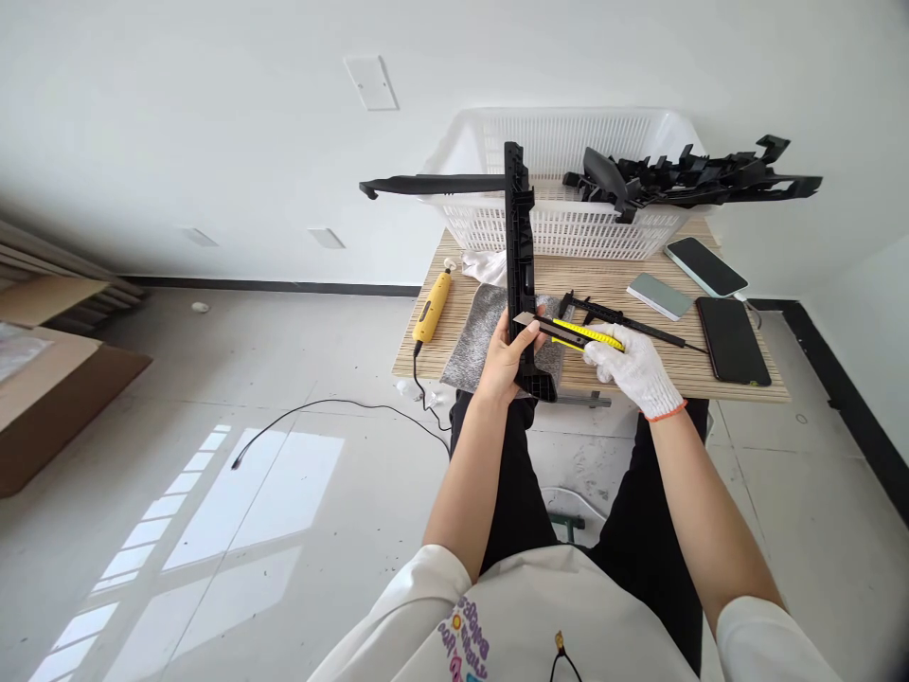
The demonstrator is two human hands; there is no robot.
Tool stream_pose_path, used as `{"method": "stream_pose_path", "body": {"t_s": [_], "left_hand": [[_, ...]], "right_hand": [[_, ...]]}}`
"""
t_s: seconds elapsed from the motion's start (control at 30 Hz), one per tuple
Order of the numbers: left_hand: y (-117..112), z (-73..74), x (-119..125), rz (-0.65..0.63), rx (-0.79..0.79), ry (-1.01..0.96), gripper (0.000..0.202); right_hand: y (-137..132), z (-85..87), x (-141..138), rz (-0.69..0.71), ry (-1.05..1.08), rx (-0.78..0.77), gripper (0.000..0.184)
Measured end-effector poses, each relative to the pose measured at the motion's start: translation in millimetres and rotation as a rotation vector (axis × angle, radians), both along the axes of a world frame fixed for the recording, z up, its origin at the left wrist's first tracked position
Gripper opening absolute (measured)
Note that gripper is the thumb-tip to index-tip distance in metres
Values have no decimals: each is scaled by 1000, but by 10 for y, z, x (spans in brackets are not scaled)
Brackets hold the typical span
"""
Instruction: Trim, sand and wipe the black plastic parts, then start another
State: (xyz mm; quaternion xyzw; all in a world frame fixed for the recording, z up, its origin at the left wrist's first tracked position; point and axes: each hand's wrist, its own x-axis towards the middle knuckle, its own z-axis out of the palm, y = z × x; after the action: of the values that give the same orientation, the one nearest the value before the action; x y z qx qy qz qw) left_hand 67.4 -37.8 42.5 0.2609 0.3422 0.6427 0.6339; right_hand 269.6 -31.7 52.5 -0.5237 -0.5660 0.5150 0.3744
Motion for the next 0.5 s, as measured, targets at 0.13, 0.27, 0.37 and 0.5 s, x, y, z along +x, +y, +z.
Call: {"method": "stream_pose_path", "body": {"t_s": [0.13, 0.27, 0.37, 0.5], "left_hand": [[2, -25, 0, 5, 33, 104, 49], [5, -25, 5, 42, 27, 134, 47], [-7, -2, 15, 47, 3, 138, 49], [-18, 15, 22, 45, -1, 118, 47]], "right_hand": [[-19, 40, -25, 59, -97, 17, 45], [-32, 81, -44, 66, -126, 19, 42], [-36, 95, -36, 77, -126, 24, 42], [-41, 90, -24, 89, -123, 42, 41]]}}
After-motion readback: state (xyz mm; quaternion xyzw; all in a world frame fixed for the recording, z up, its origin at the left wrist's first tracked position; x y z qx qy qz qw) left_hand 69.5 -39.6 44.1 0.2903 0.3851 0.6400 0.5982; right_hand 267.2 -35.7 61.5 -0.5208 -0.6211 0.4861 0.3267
